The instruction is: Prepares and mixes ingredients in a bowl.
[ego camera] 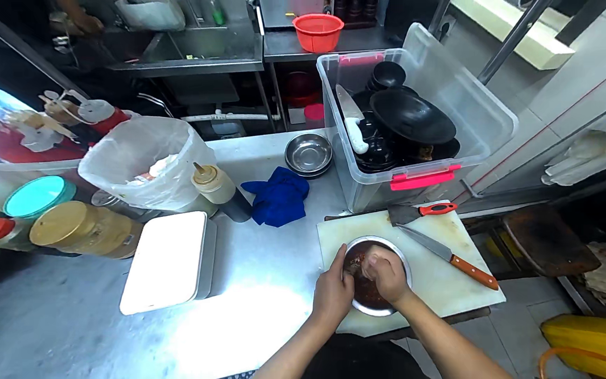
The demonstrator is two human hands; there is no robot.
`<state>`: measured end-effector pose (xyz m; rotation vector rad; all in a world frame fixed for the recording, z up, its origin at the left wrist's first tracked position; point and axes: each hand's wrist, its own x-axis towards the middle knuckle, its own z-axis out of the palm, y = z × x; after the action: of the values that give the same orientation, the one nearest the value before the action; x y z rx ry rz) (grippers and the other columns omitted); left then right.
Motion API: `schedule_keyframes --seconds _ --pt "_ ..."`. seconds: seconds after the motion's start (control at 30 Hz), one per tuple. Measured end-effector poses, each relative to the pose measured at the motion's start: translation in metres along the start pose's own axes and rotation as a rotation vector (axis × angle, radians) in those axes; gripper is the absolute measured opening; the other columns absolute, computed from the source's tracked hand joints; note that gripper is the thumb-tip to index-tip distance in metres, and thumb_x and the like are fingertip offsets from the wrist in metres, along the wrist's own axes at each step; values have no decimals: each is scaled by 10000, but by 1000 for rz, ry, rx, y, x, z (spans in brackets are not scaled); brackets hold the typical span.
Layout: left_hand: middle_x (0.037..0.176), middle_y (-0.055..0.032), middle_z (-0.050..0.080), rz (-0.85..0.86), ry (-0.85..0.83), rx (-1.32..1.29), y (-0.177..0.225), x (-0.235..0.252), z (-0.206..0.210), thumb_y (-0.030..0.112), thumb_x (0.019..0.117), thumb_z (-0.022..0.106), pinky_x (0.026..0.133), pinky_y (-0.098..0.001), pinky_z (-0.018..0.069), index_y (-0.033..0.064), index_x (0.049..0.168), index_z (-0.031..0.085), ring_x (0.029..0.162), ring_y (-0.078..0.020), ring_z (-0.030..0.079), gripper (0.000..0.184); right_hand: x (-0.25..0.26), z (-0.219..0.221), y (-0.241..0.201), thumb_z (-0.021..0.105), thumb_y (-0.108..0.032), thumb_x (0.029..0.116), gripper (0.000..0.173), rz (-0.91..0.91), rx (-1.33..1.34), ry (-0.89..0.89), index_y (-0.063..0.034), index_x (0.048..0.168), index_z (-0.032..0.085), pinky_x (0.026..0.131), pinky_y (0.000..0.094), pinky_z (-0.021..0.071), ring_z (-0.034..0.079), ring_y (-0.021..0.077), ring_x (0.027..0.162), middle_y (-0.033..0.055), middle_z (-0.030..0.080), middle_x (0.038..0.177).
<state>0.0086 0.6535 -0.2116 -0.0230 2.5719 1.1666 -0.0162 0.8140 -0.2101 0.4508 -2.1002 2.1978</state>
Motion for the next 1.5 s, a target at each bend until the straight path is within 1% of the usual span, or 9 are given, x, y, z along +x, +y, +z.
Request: schedule_keyframes --seconds 0.43,0.57,0.73,0.87,1.0,1.13,1.27,1.37,1.5 --pt "911 -91 739 -2 -14 9 3 4 -2 188 989 470 757 -461 588 254 1619 333 756 -237 709 649 17 -3 -28 407 -390 1068 439 -91 41 11 -180 699 523 507 264 408 425 54 494 -74 420 562" --pt "922 -92 744 -3 -4 -9 0 2 1 192 995 472 766 -460 591 248 1616 342 763 -234 714 637 7 2 1 401 -291 1049 390 -33 -56 -64 -157 706 529 520 242 400 437 31 526 -74 449 597" --pt "939 -106 741 -28 -43 -3 5 1 -3 188 997 472 774 -474 587 250 1624 320 777 -249 712 648 19 -15 -16 412 -433 1072 463 -124 -47 26 -181 707 543 513 255 428 458 48 516 -69 462 584" --pt "939 -103 743 -24 -50 9 11 2 -4 182 985 475 780 -468 586 257 1622 326 784 -247 715 659 20 -19 -4 402 -322 1037 385 7 -35 32 -181 700 522 491 267 394 414 57 474 -79 400 542" --pt "930 -98 739 -34 -73 16 18 5 -5 192 994 472 783 -461 585 255 1626 315 789 -247 712 655 24 -26 -20 414 -446 1067 452 -116 -58 82 -200 708 537 496 250 409 430 42 490 -87 427 559" --pt "970 -113 737 -58 -128 41 29 11 -13 186 999 479 815 -483 581 275 1633 291 834 -271 715 667 21 -26 -2 393 -350 1045 399 -19 -90 83 -181 712 537 488 269 395 418 57 478 -79 416 551" --pt "984 -113 736 -65 -133 47 33 14 -14 184 998 483 823 -474 580 275 1633 290 842 -267 715 670 29 -27 -14 418 -427 1064 431 -91 -42 144 -207 715 543 485 251 405 419 41 478 -94 421 553" --pt "1020 -117 740 -77 -135 38 32 16 -13 191 1003 486 840 -484 582 284 1629 299 880 -272 724 660 32 -20 2 387 -289 1028 361 36 -97 165 -165 727 542 478 287 401 411 74 456 -70 398 530" --pt "1015 -111 740 -82 -142 63 35 19 -17 182 995 484 833 -482 582 288 1632 289 872 -267 722 674 44 -19 -19 407 -377 1059 417 -94 -13 164 -191 711 541 484 262 413 416 59 463 -80 399 533"
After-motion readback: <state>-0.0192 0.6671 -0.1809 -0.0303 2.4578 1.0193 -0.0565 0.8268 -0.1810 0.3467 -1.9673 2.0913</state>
